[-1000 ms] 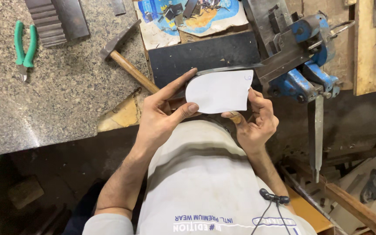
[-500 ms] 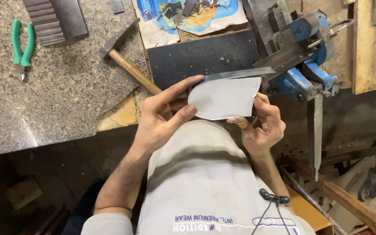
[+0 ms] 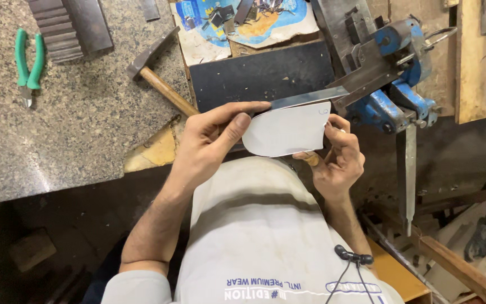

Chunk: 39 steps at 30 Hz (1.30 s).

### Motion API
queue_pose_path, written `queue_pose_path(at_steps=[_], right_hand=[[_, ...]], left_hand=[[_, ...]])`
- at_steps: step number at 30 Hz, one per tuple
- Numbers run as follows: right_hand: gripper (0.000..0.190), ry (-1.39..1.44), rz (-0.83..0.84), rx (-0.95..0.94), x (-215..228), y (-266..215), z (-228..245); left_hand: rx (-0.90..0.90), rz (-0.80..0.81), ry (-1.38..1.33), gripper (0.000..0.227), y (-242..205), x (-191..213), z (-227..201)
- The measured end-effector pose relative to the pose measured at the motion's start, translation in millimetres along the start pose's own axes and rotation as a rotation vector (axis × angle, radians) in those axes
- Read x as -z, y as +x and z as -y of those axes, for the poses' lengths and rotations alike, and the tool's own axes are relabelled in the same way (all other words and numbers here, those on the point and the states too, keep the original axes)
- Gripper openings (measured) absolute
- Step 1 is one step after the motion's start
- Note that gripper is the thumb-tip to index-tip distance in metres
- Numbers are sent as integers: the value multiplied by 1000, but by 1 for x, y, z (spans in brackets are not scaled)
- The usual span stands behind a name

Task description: The person uses a manual bending machine to shape a curved metal strip. They repeatedly position the strip in the machine, operate the lever to bend it, and inspect the curvature. The person also uses a hammer to tap the metal strip on a workbench to refine its shape.

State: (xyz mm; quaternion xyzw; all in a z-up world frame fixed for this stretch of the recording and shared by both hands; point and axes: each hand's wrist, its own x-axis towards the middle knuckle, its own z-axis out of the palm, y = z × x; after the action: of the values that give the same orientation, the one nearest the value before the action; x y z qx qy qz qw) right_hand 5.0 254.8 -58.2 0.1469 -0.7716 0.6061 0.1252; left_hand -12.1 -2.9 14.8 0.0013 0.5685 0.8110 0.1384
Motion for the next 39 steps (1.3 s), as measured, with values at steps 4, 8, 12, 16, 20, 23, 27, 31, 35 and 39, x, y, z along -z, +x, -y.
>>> queue_pose_path(at_steps=[4,8,12,16,20,23,27,31,35,39], right_hand=[[60,76,12,-4,-1,1,-5],[54,218,22,-64,-1,11,-13],[45,302,13,-84,-1,17,-32],[29,387,-146,-289,8,4,-61],[32,86,-139,-585,-2,7,-87],[36,-326,-20,-489,1,14,-79],[41,-686,-133,-195,83,-24,-45],[70,-1237,-186,-352,215,-121,-84],[69,-958,-126,-1163,295,-226,-142],[60,-1132,46,-1269,324,-245,-131]], left_hand=[[44,1,-59,39,10,5,8],[212,48,-180,35,28,23,33],[204,68,-174,29,38,31,59],[260,-175,62,28,51,27,61],[-52,-206,433,24,66,19,52],[-133,-235,457,24,85,1,55],[-218,-239,544,25,122,-22,60],[-400,-210,657,26,171,-45,84],[-526,-182,759,24,234,-61,112],[-598,-162,861,23,274,-68,143]])
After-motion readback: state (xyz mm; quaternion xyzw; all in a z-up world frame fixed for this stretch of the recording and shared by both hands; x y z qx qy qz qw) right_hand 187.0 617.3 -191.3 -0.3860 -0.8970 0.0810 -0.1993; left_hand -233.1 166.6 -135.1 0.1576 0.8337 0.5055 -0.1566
